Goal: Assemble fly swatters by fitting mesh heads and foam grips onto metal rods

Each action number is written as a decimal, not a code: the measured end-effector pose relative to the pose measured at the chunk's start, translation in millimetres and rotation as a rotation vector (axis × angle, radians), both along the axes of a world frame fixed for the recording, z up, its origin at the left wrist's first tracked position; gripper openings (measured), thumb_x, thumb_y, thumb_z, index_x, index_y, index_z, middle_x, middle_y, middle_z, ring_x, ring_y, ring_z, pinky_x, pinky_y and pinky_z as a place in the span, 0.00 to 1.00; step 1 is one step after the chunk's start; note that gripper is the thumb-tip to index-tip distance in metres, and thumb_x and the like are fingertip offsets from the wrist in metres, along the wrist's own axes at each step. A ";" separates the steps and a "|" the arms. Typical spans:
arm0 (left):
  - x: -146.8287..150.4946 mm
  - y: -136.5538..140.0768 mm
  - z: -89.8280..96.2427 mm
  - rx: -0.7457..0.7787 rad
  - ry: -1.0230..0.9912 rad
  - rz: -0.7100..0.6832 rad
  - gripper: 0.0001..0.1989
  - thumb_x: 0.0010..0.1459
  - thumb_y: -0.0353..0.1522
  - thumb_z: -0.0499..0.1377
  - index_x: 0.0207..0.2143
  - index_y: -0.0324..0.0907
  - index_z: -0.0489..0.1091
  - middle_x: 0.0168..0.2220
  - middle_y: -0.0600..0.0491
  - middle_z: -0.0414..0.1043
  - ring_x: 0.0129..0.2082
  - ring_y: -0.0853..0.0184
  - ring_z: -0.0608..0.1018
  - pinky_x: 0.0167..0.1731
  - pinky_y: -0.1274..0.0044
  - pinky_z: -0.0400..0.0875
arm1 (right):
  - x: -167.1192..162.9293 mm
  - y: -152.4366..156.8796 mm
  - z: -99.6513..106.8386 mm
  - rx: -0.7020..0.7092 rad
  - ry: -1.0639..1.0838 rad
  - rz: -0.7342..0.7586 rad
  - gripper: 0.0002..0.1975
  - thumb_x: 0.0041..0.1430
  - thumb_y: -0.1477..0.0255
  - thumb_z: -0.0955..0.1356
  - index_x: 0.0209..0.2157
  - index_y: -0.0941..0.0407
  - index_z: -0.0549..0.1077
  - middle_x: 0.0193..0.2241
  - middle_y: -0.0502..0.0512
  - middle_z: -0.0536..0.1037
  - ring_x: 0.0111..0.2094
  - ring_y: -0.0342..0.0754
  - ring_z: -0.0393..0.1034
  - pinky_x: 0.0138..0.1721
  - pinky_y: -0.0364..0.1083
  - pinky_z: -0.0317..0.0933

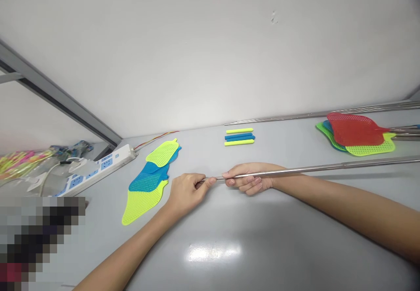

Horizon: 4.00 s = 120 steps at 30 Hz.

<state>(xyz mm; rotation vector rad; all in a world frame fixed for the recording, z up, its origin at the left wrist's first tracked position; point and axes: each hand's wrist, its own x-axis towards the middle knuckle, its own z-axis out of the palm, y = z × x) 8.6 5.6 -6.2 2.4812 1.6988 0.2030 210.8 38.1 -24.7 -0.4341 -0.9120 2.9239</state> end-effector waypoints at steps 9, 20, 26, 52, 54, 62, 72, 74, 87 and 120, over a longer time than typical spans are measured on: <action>1.2 1.6 -3.4 0.018 -0.028 0.053 0.24 0.51 0.47 0.44 0.12 0.39 0.52 0.12 0.58 0.49 0.15 0.74 0.55 0.18 0.79 0.42 | -0.5 0.0 0.2 0.035 -0.003 -0.004 0.09 0.57 0.70 0.58 0.28 0.62 0.62 0.07 0.39 0.55 0.07 0.32 0.42 0.07 0.32 0.44; 3.3 1.9 -0.2 -0.079 -0.031 0.157 0.26 0.43 0.53 0.47 0.11 0.40 0.50 0.12 0.58 0.47 0.15 0.74 0.54 0.17 0.80 0.43 | -1.4 -4.8 6.2 0.148 -0.054 -0.010 0.09 0.55 0.70 0.61 0.28 0.62 0.63 0.08 0.39 0.53 0.08 0.32 0.42 0.09 0.32 0.44; 2.9 1.4 -1.3 -0.074 -0.011 0.122 0.26 0.45 0.52 0.47 0.12 0.39 0.47 0.12 0.58 0.45 0.15 0.75 0.53 0.17 0.80 0.42 | -1.4 -2.8 3.2 0.098 -0.040 0.007 0.09 0.55 0.70 0.60 0.28 0.62 0.63 0.08 0.39 0.54 0.08 0.32 0.42 0.08 0.32 0.44; 0.9 -2.6 -7.3 0.011 0.026 -0.018 0.24 0.52 0.47 0.43 0.14 0.39 0.56 0.13 0.59 0.56 0.16 0.75 0.58 0.18 0.80 0.43 | 0.7 -1.4 1.7 0.058 -0.028 -0.004 0.09 0.55 0.71 0.60 0.29 0.64 0.64 0.07 0.40 0.54 0.08 0.32 0.42 0.07 0.32 0.44; 1.3 -2.5 -7.0 0.008 0.024 -0.022 0.24 0.53 0.47 0.43 0.15 0.39 0.56 0.13 0.58 0.56 0.16 0.75 0.58 0.18 0.80 0.43 | 0.8 -1.2 1.8 0.058 -0.031 -0.005 0.09 0.56 0.71 0.60 0.29 0.64 0.64 0.07 0.40 0.54 0.08 0.32 0.42 0.07 0.32 0.44; 2.4 -0.5 -6.1 0.000 0.013 -0.018 0.24 0.52 0.48 0.43 0.14 0.39 0.57 0.13 0.58 0.55 0.16 0.75 0.58 0.18 0.80 0.44 | 0.8 -0.6 0.8 0.053 -0.023 0.003 0.09 0.56 0.71 0.60 0.29 0.64 0.64 0.07 0.40 0.54 0.08 0.32 0.42 0.07 0.32 0.44; 2.6 -4.2 -4.3 0.003 0.004 -0.049 0.23 0.54 0.45 0.42 0.15 0.39 0.54 0.14 0.58 0.57 0.17 0.75 0.59 0.19 0.80 0.44 | 1.1 0.3 0.4 0.020 -0.008 0.008 0.09 0.56 0.72 0.59 0.29 0.64 0.64 0.07 0.40 0.55 0.08 0.32 0.42 0.07 0.32 0.45; 2.6 -4.2 -4.2 0.003 0.001 -0.053 0.23 0.54 0.45 0.42 0.15 0.39 0.53 0.14 0.58 0.56 0.17 0.75 0.59 0.19 0.80 0.44 | 1.3 0.1 0.3 0.028 -0.012 0.004 0.09 0.56 0.72 0.59 0.29 0.64 0.64 0.07 0.40 0.55 0.08 0.32 0.43 0.07 0.32 0.45; 2.3 -3.4 -4.7 -0.008 -0.025 -0.080 0.21 0.55 0.43 0.42 0.15 0.40 0.52 0.14 0.58 0.56 0.17 0.74 0.59 0.19 0.79 0.45 | 0.0 -0.1 0.9 0.070 -0.034 0.002 0.09 0.55 0.71 0.60 0.29 0.64 0.64 0.07 0.39 0.54 0.07 0.32 0.42 0.07 0.32 0.45; 2.9 -3.1 -2.6 -0.028 -0.021 -0.105 0.22 0.55 0.42 0.41 0.15 0.40 0.56 0.15 0.56 0.60 0.18 0.72 0.61 0.20 0.79 0.46 | -0.1 -0.6 0.8 0.046 -0.028 0.011 0.09 0.55 0.71 0.60 0.29 0.64 0.64 0.08 0.40 0.55 0.08 0.32 0.43 0.08 0.32 0.45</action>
